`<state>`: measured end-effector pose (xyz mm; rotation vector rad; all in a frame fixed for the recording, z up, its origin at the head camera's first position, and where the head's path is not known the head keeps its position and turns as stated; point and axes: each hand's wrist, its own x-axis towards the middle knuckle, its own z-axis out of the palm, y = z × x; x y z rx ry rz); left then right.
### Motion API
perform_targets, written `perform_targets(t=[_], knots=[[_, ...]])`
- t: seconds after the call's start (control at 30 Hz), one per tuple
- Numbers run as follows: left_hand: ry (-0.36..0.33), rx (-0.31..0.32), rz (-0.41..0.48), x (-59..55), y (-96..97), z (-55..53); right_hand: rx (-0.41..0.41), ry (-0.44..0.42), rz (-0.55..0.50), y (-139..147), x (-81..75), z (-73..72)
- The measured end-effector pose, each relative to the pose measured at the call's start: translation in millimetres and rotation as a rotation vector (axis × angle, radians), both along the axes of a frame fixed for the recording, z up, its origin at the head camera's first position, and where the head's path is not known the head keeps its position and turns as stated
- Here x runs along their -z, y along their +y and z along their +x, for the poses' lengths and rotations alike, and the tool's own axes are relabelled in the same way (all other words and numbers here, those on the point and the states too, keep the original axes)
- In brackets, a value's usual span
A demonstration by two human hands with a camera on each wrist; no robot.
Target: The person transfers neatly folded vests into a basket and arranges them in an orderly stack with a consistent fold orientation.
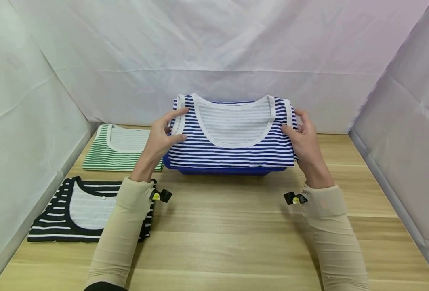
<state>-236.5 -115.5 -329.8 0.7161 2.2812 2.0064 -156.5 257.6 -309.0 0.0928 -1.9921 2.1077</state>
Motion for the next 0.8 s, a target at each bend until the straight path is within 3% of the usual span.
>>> perform_targets(t=[0.1, 0.2, 0.47, 0.67, 0.8], knots=[[0.006, 0.009, -0.042, 1.3, -0.2, -0.8, 0.015, 0.043, -0.009, -1, 1.4, -1.3], [0.03, -0.019, -0.099, 2.4, 0.9, -1.6, 0.061, 0.072, 0.086, -3, 2.2, -2.8], [0.053, -0.036, -0.127, 6.4, 2.1, -3.8, 0.136, 0.011, 0.279, -5, 1.1, -4.6], [0.006, -0.041, -0.085, 15.3, 2.8, -9.5, 0.05, -0.074, 0.492, -4, 1.9, -5.6], [-0.02, -0.059, -0.09, 18.5, 3.3, -9.9, 0.012, -0.075, 0.556, -3, 4.1, -6.4]])
